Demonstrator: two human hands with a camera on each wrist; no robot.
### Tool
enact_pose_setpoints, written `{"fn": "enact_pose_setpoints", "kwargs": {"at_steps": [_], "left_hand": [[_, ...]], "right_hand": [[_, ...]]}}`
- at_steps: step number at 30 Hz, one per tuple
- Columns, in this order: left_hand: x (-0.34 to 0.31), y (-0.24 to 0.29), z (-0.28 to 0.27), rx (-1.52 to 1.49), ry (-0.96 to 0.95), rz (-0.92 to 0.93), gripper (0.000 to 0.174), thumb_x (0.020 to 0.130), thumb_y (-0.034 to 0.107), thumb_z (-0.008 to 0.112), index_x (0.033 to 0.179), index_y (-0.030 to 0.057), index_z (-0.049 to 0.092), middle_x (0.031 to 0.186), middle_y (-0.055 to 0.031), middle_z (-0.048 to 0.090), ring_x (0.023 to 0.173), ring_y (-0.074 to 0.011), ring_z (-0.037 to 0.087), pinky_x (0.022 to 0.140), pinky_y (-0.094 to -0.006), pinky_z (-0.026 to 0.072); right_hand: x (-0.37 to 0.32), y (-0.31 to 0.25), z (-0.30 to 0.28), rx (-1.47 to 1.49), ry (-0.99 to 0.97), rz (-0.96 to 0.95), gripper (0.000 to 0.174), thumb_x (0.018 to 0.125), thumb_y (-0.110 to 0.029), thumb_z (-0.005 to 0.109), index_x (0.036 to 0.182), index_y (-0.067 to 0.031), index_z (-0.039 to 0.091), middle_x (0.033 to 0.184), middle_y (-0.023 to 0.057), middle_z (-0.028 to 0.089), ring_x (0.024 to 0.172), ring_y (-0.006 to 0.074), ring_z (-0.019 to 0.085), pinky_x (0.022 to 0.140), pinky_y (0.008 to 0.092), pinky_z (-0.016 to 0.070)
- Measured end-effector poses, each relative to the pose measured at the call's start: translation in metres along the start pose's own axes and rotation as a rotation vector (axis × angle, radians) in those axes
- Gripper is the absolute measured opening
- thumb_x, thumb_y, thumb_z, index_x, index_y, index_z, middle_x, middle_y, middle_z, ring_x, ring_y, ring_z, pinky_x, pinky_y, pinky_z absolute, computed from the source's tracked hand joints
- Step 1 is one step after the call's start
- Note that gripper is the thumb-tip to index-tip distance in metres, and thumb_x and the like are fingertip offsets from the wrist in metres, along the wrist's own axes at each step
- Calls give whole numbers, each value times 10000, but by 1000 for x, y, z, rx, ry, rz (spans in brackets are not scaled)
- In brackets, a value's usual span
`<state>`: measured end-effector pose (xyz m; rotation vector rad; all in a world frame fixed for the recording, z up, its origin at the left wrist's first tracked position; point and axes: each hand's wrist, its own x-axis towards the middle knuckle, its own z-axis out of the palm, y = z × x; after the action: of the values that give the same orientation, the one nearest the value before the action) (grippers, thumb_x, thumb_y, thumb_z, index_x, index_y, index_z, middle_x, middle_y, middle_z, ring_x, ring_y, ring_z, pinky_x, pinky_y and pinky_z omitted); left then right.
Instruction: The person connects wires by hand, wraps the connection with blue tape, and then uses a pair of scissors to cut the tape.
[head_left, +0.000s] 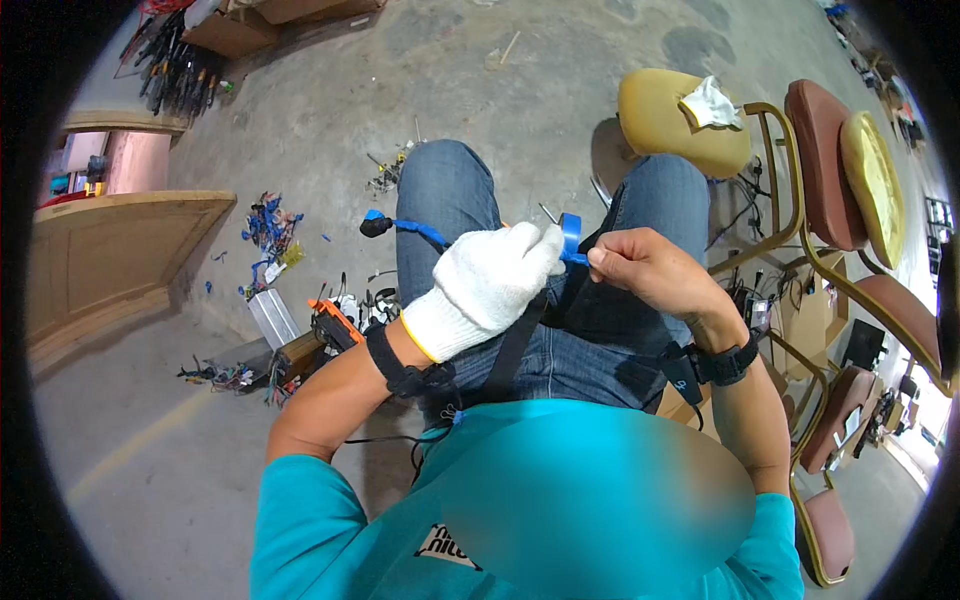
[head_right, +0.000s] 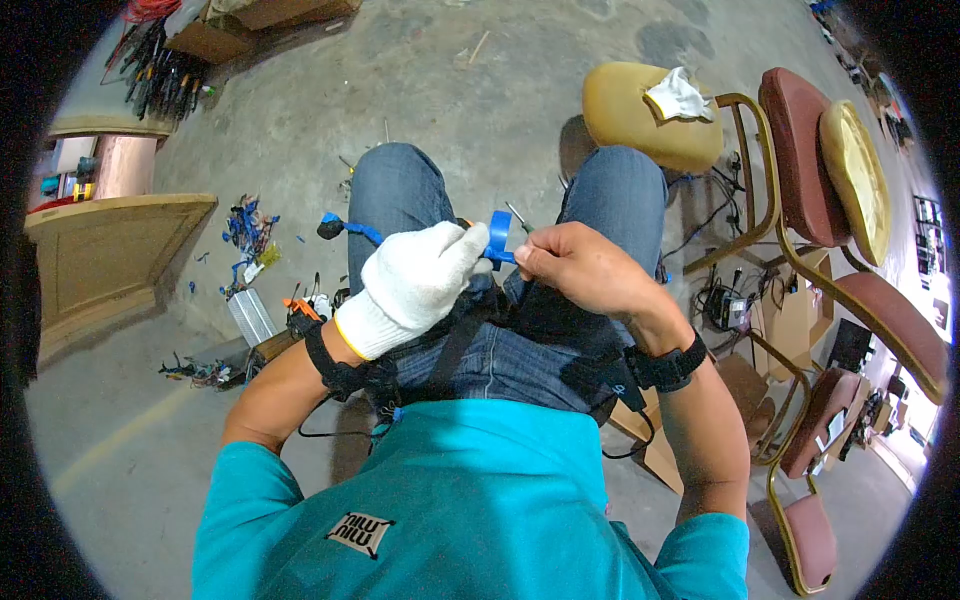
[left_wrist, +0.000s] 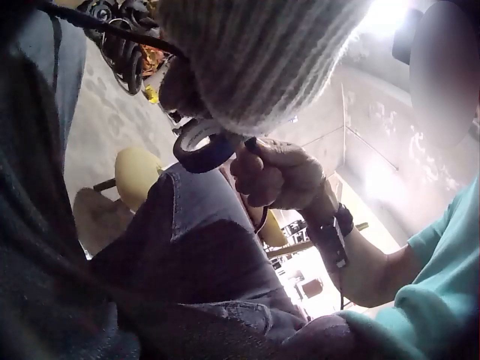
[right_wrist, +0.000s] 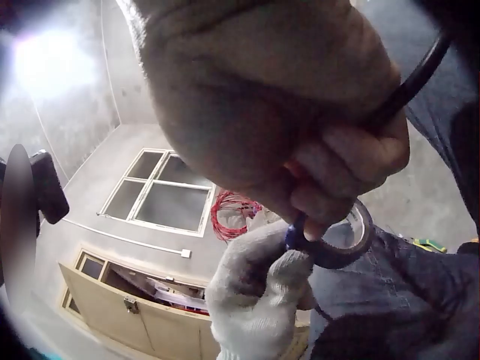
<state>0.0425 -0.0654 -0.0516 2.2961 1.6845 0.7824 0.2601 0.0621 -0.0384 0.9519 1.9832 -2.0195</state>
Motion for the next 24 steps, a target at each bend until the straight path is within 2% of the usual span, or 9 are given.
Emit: {"fn": "enact_pose_setpoints", "kwargs": {"at_steps": [3,5,8,12,16,19,24], "left_hand": [[0,-2,1,-10,-8,20,405,787,89,793,1164,13,668,808,-93,624,635,-265,666,522,-371,515],[-1,-5,3,-13,-13,27,401,784,84,792,1157,8,667,803,-91,622,633,-263,666,522,-371,515],[-1,-5,6,-67,-11,43,392,791,84,788,1159,23,668,794,-83,612,631,-264,663,528,-370,517],[-1,0,3,-44,-85,-44,259,868,154,759,1099,71,674,805,-86,619,648,-285,671,545,-377,524],[-7,5,2,-17,-210,-156,175,931,219,722,1050,101,671,835,-100,641,687,-312,687,573,-407,533],[-6,3,0,-154,-213,-212,164,928,213,725,1025,88,681,838,-113,664,734,-349,698,615,-437,536],[-1,1,-2,-326,-235,-303,162,946,200,705,980,42,697,846,-158,695,782,-390,695,667,-431,536]], "right_hand": [[1,0,2,9,14,-10,377,1090,-339,549,886,-40,653,698,-73,486,630,41,395,580,237,333],[-2,-7,1,46,-23,39,407,1068,-371,579,880,-24,680,714,-42,568,661,73,480,605,274,395],[4,-4,0,131,-131,65,408,1065,-395,586,900,-37,689,724,-49,585,657,64,487,597,257,385],[10,-5,-6,88,-194,89,362,1056,-367,615,901,-46,682,729,-67,567,657,56,467,597,249,376],[13,8,0,185,-121,30,265,1035,-280,660,895,-55,671,734,-88,538,667,46,446,605,246,375],[11,7,1,195,-112,36,230,1023,-251,680,891,-63,668,742,-88,538,685,44,455,620,239,382],[10,4,1,205,-138,43,233,1028,-253,674,896,-61,667,751,-76,548,696,47,476,630,234,388]]}}
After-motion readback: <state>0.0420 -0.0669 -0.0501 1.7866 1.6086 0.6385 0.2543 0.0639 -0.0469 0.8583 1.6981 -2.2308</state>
